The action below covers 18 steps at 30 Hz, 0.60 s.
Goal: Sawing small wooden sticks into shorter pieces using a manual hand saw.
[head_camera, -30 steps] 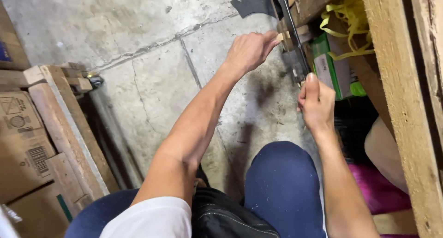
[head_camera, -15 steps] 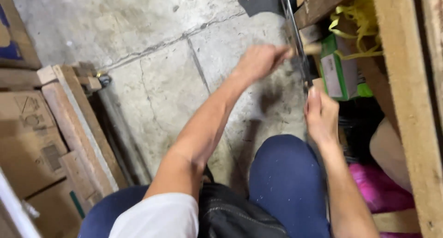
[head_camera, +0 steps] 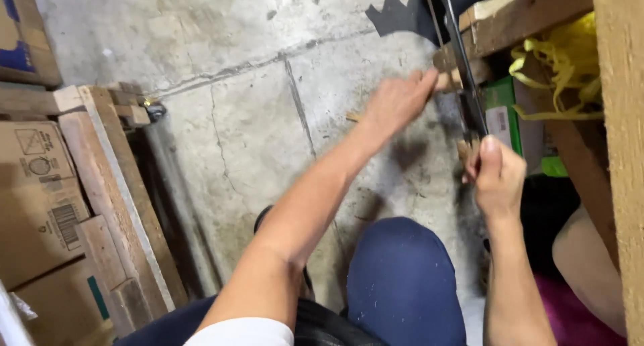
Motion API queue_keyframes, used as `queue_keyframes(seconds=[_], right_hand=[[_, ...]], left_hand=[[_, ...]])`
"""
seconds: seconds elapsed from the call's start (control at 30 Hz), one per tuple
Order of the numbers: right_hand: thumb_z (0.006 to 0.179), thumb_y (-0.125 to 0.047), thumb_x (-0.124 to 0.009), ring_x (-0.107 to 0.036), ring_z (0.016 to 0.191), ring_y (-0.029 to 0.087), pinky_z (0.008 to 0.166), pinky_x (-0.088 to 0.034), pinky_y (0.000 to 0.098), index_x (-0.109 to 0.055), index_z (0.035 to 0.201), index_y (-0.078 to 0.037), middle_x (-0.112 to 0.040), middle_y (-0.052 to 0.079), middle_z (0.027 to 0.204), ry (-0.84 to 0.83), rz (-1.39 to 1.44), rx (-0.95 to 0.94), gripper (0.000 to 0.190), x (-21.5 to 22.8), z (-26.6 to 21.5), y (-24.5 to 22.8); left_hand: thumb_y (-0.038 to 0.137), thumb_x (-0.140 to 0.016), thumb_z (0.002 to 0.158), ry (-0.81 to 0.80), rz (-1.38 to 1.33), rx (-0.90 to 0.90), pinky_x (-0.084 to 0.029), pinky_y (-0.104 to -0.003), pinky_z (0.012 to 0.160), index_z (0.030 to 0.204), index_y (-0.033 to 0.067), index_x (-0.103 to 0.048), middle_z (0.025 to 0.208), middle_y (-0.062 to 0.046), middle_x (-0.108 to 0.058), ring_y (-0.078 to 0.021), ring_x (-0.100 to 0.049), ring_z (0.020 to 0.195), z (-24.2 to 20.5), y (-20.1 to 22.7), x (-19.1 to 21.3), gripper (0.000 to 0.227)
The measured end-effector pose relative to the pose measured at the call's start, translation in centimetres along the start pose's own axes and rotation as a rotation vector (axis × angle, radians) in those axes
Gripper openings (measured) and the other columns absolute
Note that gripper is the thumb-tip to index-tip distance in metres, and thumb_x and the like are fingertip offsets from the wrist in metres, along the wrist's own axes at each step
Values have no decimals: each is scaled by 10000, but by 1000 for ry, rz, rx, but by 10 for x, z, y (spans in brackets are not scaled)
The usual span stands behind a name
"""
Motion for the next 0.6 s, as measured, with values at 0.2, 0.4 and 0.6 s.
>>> queue_keyframes(seconds=[0.2,0.4,0.6], right_hand=[[1283,-357,-402,-667,533,222,623,-517,315,-586,641,-134,-509,23,510,53,57,179,704,1,6,27],[1248,-324,-412,-616,512,196,588,-494,294,-553,653,-137,-494,3,505,113,80,185,640,-5,3,36],[1288,-319,-419,-595,437,202,493,-473,293,-568,659,-104,-471,35,481,81,132,-23,682,2,7,-21]], left_hand=[[449,-341,1166,92,245,-94,-655,-549,612,1079,127,-507,743,-117,-665,-451,-786,629,6,30,66,373],[485,-285,1165,-163,123,-58,-655,-628,736,1108,120,-464,778,-194,-739,-508,-806,757,16,25,69,411],[464,-284,1162,-200,173,3,-668,-601,757,1108,114,-466,791,-175,-743,-473,-814,771,12,24,49,399]])
Point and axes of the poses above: each hand's wrist, its own z-axis towards the middle knuckle, its own x-axis out of the back of the hand, y = z × x, the point moved 7 cm from there along z, towards the middle knuckle
